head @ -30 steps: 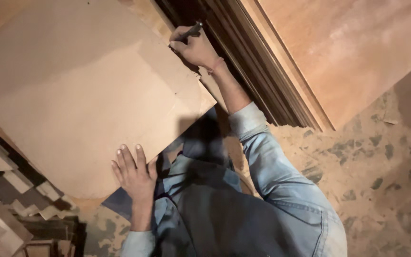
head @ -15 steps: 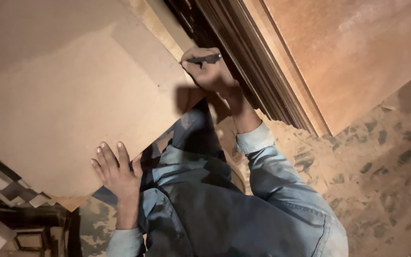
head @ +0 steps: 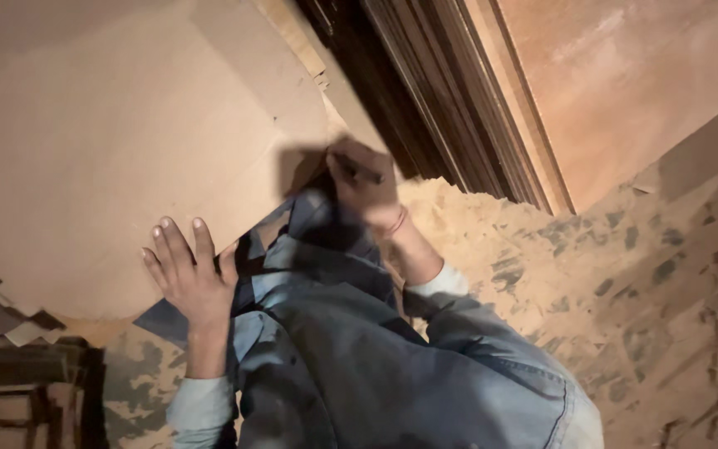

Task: The person sits on the floor and repeatedly places a curved wooden template onto rectangular plywood sheets. Using a pencil, they trace the template's outline onto each sheet, then remove the template and repeat the process on the next sheet.

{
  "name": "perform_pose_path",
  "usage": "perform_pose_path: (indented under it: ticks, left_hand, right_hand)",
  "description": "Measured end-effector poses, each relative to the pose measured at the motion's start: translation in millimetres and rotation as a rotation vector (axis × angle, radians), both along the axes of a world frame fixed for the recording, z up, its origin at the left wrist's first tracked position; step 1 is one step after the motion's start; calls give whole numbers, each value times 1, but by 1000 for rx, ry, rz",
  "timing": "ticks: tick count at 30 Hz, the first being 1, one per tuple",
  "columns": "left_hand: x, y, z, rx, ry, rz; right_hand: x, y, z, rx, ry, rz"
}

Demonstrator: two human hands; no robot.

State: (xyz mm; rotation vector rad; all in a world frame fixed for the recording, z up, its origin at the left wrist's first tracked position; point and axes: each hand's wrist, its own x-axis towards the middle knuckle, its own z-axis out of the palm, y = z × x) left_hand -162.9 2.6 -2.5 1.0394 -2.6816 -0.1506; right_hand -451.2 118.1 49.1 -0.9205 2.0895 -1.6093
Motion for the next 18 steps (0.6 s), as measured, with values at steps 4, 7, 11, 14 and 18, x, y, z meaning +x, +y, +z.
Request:
perform_pose_path:
  ticks: [4,7,11,14,18]
  left_hand:
    - [7,0,1,7,10,-8]
    - [12,0,2,12,10,-5]
    - [19,0,4,19,20,-8]
    - [25,-1,5,17,41,-21]
    - [29,-2,7,27,39,-21]
  right_hand:
    - [54,10,-8,93,179,7]
    - [103,4,-16,4,-181,93]
    - [119,4,-17,33,-121,113]
    - [93,9,-10,246,270,-32]
    - [59,6,7,24,271,-168]
